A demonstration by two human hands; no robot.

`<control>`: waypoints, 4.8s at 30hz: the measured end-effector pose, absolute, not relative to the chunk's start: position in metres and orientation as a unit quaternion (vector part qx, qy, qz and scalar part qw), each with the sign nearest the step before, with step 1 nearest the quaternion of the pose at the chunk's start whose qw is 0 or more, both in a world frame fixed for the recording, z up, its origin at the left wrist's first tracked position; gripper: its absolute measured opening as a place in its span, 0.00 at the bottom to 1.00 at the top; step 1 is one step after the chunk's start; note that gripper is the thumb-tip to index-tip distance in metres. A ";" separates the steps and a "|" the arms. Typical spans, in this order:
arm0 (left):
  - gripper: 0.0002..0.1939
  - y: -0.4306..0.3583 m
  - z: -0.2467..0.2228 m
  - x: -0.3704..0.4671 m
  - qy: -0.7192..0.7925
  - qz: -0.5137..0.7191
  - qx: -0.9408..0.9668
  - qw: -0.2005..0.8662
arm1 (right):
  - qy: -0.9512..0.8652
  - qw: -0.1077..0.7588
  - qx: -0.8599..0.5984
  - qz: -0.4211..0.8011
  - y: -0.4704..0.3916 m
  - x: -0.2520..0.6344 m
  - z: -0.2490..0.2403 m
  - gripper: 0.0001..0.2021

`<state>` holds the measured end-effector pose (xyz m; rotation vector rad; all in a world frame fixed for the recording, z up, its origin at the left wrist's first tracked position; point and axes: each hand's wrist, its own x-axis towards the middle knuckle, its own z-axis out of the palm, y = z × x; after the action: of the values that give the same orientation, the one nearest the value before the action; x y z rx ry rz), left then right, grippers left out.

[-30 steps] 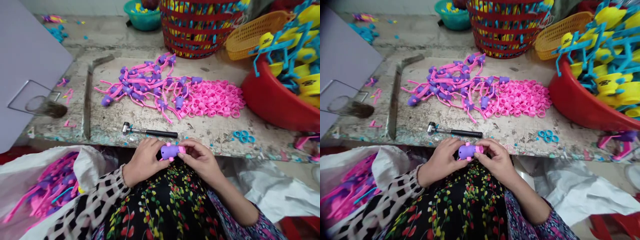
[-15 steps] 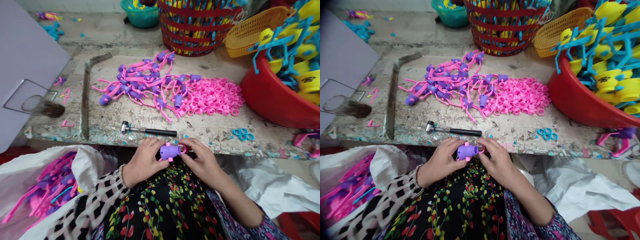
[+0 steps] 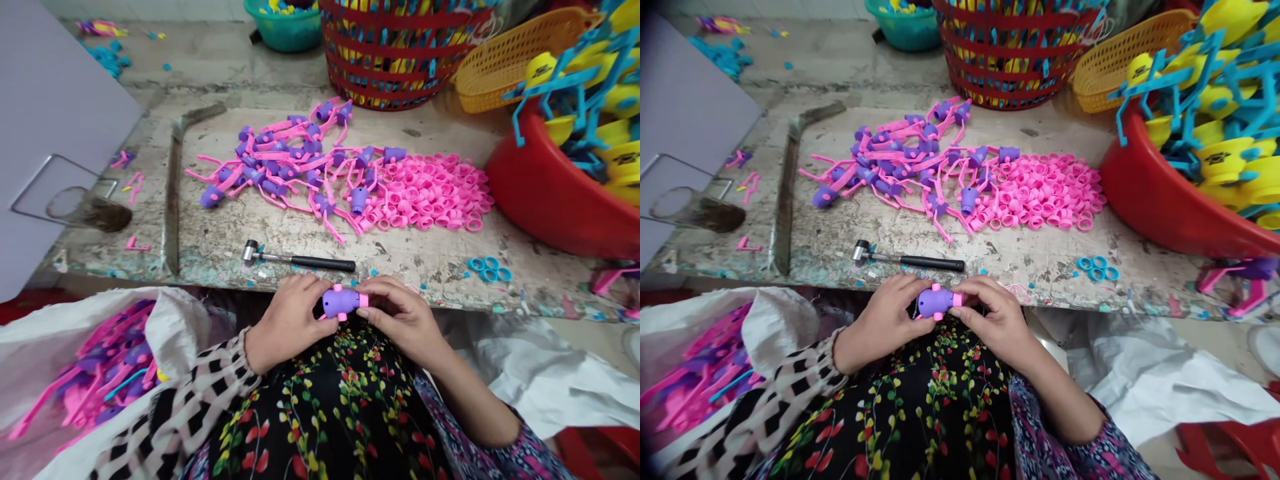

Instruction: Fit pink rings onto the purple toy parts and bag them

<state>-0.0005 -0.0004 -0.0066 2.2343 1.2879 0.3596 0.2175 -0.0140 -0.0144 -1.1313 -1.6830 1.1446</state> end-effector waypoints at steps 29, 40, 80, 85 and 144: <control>0.21 -0.011 -0.006 0.001 0.489 0.239 0.839 0.005 | -0.126 0.499 -0.479 0.711 -0.009 0.207 -0.018 0.10; 0.24 -0.005 0.005 0.000 0.454 0.174 0.859 0.158 | -0.120 0.435 -0.476 0.755 -0.016 0.199 -0.023 0.10; 0.17 -0.001 -0.015 -0.004 0.479 0.207 0.317 0.792 | -0.201 0.436 -0.435 0.762 -0.023 0.215 -0.012 0.13; 0.17 -0.002 -0.013 -0.003 0.481 0.200 0.320 0.791 | -0.162 0.436 -0.403 0.788 -0.022 0.216 -0.017 0.11; 0.17 -0.005 -0.015 0.000 0.486 0.202 0.328 0.784 | -0.283 0.443 -0.451 0.721 -0.027 0.214 -0.027 0.11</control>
<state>-0.0002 -0.0051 -0.0147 0.7075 1.0495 0.4353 0.2137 -0.0272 -0.0266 -1.1183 -0.7017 1.7880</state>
